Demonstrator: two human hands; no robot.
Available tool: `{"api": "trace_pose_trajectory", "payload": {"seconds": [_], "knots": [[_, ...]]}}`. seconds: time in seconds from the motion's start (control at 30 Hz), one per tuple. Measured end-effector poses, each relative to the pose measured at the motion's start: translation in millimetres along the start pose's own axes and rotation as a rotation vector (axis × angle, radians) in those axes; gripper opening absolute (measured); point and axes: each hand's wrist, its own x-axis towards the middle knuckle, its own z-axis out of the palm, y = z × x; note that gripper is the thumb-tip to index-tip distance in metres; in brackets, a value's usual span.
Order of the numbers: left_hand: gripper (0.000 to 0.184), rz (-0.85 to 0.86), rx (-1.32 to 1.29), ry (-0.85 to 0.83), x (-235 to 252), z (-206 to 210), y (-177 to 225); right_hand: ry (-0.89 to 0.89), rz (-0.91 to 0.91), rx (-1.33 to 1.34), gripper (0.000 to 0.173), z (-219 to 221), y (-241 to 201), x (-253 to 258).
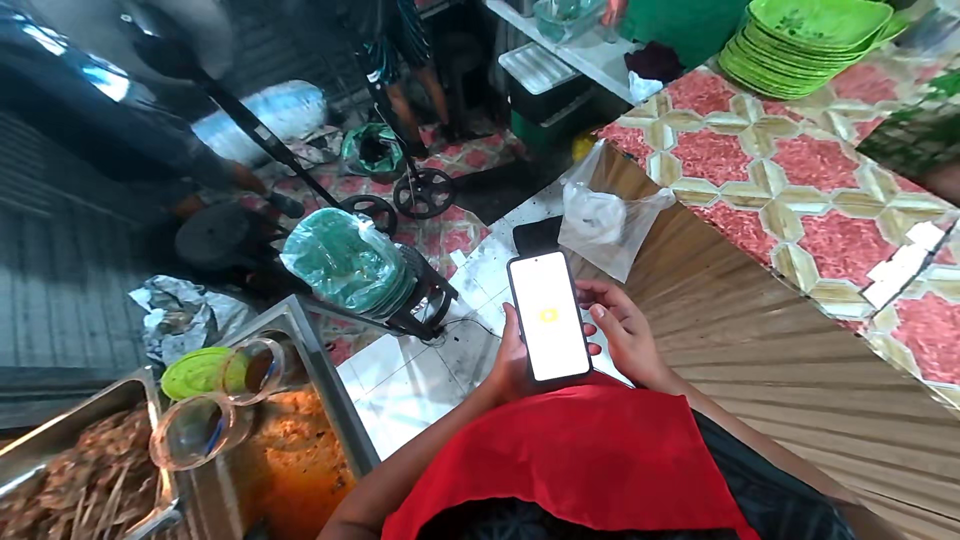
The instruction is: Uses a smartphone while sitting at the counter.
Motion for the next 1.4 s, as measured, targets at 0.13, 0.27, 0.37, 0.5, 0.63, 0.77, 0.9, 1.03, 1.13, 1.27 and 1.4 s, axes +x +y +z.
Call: {"api": "trace_pose_trajectory", "payload": {"seconds": [0.13,0.27,0.37,0.5,0.63,0.77,0.9,1.03,1.13,1.27,1.4], "knots": [[0.091,0.011,0.015,0.01,-1,1,0,0.004,0.001,-0.014,0.035,0,0,0],[0.088,0.046,0.086,0.15,-2,7,0,0.008,-0.005,-0.027,0.035,1,0,0],[0.088,0.06,0.094,0.177,-2,9,0,0.009,-0.002,-0.025,0.035,1,0,0],[0.088,0.056,0.098,0.162,-2,8,0,0.011,0.0,-0.023,0.035,2,1,0],[0.089,0.064,0.086,0.186,-3,11,1,0.009,-0.005,-0.029,0.035,2,1,0],[0.092,0.026,0.046,0.09,-2,3,1,0.008,0.005,-0.036,0.035,3,0,0],[0.091,0.019,0.029,0.072,-3,1,1,0.003,0.002,-0.035,0.035,5,1,0],[0.091,0.035,0.033,0.079,-5,3,2,-0.002,-0.012,-0.026,0.036,6,2,1],[0.089,0.06,0.063,0.107,-6,4,3,-0.013,-0.023,-0.023,0.035,6,4,2],[0.084,0.075,0.081,0.116,-7,4,4,-0.023,-0.026,-0.041,0.037,7,2,2],[0.087,0.061,0.04,0.035,-8,-2,3,-0.029,-0.023,-0.04,0.038,8,1,3]]}}
